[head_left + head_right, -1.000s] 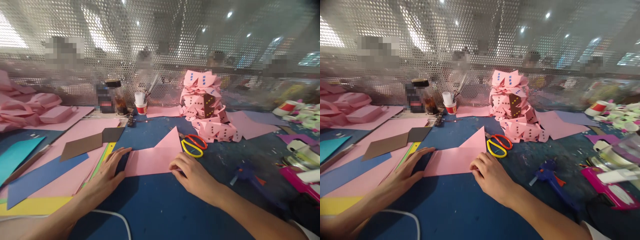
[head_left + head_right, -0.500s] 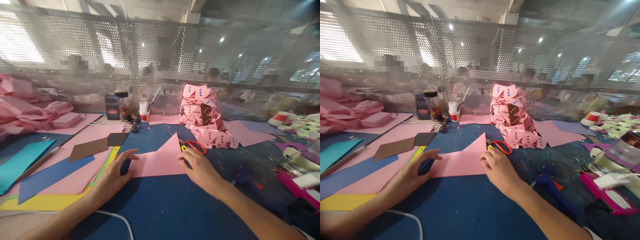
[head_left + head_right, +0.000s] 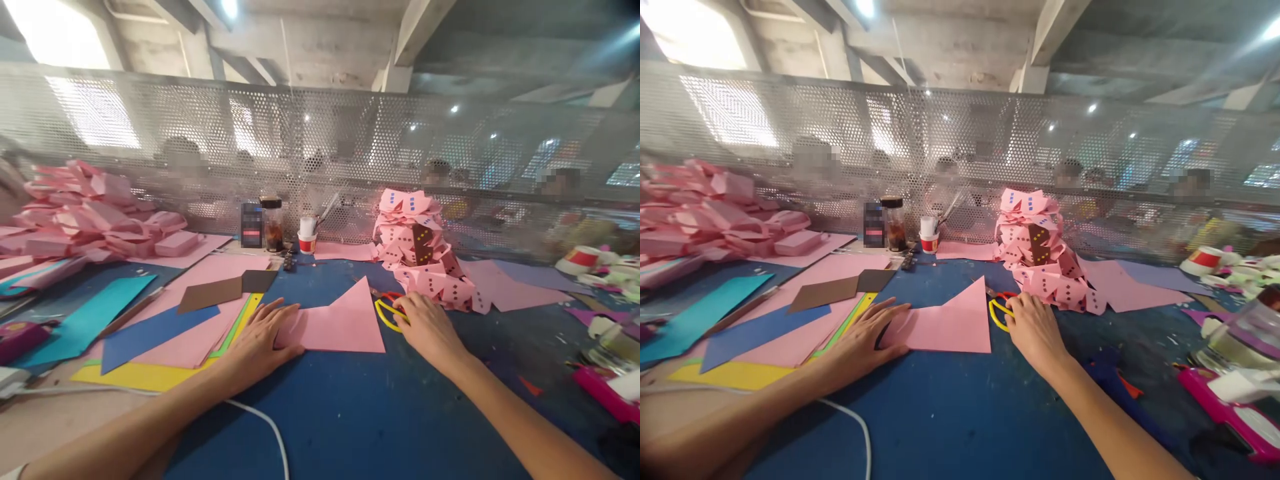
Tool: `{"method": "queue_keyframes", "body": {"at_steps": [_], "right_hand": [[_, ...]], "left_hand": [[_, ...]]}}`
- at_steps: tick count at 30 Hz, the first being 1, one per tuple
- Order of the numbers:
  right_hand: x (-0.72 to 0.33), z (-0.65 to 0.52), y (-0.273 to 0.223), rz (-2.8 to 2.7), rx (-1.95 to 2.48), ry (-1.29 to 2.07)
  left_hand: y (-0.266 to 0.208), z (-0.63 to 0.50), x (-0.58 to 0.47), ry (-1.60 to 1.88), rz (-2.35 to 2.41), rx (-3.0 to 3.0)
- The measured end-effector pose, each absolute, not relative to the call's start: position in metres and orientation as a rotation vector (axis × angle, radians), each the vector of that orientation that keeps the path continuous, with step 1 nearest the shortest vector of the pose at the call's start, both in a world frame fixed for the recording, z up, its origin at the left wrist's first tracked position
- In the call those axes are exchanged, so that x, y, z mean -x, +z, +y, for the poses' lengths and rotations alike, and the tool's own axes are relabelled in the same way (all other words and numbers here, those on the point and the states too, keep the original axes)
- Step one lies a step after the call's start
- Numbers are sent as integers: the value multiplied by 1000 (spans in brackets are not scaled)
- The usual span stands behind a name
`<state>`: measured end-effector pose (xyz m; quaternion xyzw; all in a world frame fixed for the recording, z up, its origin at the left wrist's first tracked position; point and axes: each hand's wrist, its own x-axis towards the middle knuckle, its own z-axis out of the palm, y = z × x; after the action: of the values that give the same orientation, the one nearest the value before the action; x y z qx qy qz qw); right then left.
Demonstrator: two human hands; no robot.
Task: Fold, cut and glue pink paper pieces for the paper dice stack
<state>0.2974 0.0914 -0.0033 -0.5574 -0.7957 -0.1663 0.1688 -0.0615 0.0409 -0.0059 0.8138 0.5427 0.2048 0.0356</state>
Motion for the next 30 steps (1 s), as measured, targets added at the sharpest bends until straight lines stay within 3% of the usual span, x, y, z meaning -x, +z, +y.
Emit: {"method": "queue_keyframes", "body": {"at_steps": [7, 30], "right_hand": [[-271, 80, 1, -2282, 1227, -73], [-251, 66, -8, -2325, 1177, 137]], "left_hand": [[-10, 44, 63, 625, 1659, -2439], [-16, 49, 65, 745, 1707, -2428]]}}
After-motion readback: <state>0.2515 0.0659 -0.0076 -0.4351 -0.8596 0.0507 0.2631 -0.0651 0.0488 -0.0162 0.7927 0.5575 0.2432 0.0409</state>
